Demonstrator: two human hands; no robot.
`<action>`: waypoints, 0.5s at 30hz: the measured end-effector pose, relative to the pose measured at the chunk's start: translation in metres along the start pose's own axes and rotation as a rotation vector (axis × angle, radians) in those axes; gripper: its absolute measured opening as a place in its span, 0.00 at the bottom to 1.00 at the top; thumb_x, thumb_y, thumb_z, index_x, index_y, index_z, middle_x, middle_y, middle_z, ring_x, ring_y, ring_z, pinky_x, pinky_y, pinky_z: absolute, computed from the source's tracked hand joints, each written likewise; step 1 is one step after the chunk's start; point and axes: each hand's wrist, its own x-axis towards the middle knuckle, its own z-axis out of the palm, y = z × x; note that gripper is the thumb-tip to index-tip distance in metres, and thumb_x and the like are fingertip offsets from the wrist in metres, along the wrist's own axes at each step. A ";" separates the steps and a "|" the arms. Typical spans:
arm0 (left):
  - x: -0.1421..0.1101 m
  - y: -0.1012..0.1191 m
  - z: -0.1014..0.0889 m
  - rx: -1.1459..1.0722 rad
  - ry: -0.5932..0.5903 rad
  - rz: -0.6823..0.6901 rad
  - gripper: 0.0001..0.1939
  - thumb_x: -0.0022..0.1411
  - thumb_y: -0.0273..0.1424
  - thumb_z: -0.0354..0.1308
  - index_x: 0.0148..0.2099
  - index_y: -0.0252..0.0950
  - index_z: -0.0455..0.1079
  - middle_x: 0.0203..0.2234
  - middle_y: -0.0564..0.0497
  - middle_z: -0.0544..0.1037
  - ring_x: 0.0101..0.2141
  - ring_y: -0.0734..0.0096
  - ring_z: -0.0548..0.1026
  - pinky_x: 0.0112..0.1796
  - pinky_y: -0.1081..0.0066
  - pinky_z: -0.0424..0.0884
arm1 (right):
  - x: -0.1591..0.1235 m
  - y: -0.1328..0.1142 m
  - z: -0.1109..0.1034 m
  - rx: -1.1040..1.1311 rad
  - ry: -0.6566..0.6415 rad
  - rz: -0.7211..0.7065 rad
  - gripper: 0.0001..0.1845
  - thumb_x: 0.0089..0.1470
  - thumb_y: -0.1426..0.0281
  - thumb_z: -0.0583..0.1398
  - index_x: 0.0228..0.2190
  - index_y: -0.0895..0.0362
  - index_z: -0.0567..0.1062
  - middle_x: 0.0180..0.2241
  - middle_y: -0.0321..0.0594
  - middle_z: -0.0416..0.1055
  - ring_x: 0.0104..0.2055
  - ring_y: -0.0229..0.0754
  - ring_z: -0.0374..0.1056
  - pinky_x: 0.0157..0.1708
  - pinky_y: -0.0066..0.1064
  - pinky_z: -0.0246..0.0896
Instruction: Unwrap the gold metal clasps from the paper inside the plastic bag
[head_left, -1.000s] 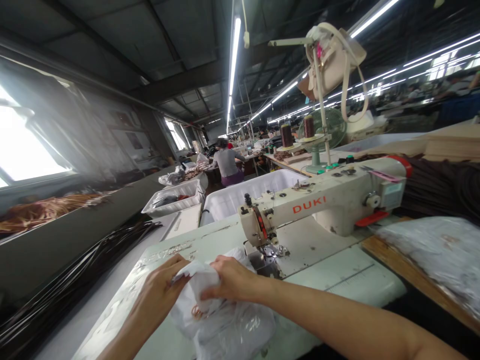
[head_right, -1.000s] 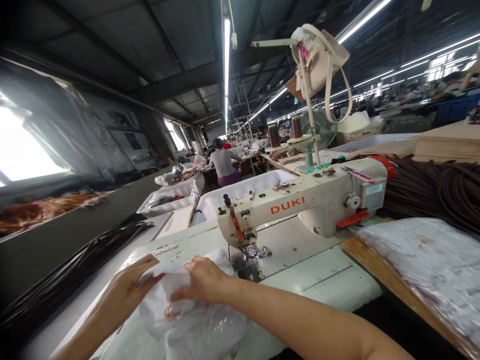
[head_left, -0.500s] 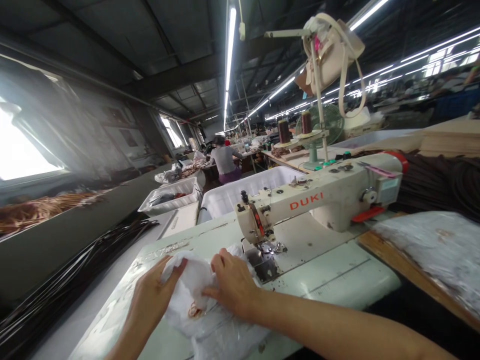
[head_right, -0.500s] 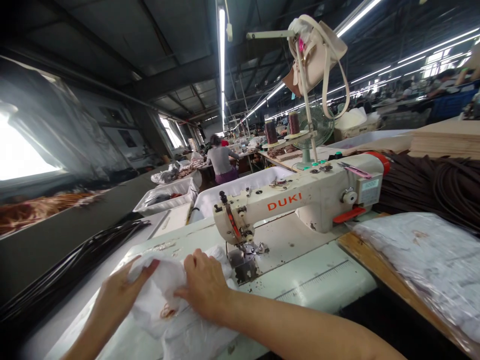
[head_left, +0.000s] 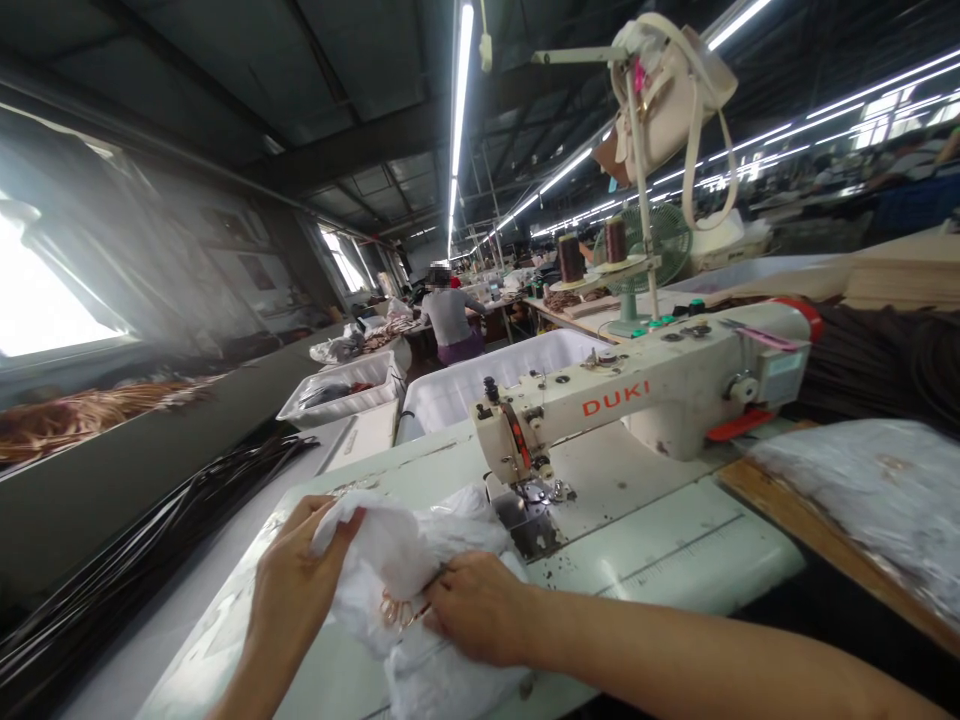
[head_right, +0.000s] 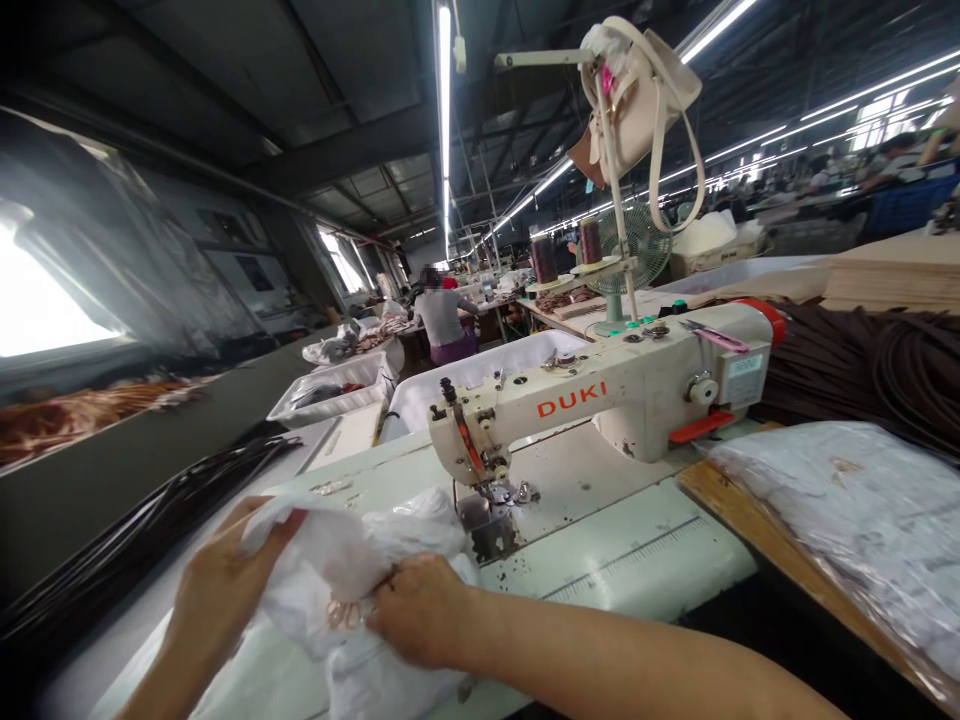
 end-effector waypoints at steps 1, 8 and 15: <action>0.000 0.001 -0.001 0.008 -0.002 0.002 0.19 0.59 0.50 0.51 0.35 0.41 0.71 0.38 0.56 0.72 0.33 0.71 0.71 0.29 0.74 0.63 | -0.001 -0.002 -0.004 0.005 -0.018 0.034 0.14 0.58 0.64 0.55 0.35 0.62 0.74 0.31 0.47 0.75 0.33 0.48 0.69 0.35 0.40 0.65; -0.001 0.014 -0.005 0.130 0.095 -0.011 0.19 0.61 0.50 0.50 0.32 0.41 0.70 0.36 0.56 0.71 0.30 0.72 0.69 0.30 0.72 0.60 | 0.004 -0.005 -0.029 0.107 -0.209 0.275 0.18 0.59 0.61 0.54 0.32 0.60 0.78 0.38 0.49 0.73 0.43 0.52 0.68 0.41 0.41 0.65; 0.001 0.021 0.001 0.151 0.118 0.080 0.18 0.63 0.47 0.48 0.31 0.39 0.68 0.32 0.55 0.69 0.30 0.71 0.68 0.32 0.70 0.60 | 0.022 -0.017 -0.014 0.110 -0.063 0.455 0.31 0.52 0.46 0.56 0.35 0.63 0.76 0.36 0.52 0.74 0.39 0.55 0.70 0.39 0.44 0.65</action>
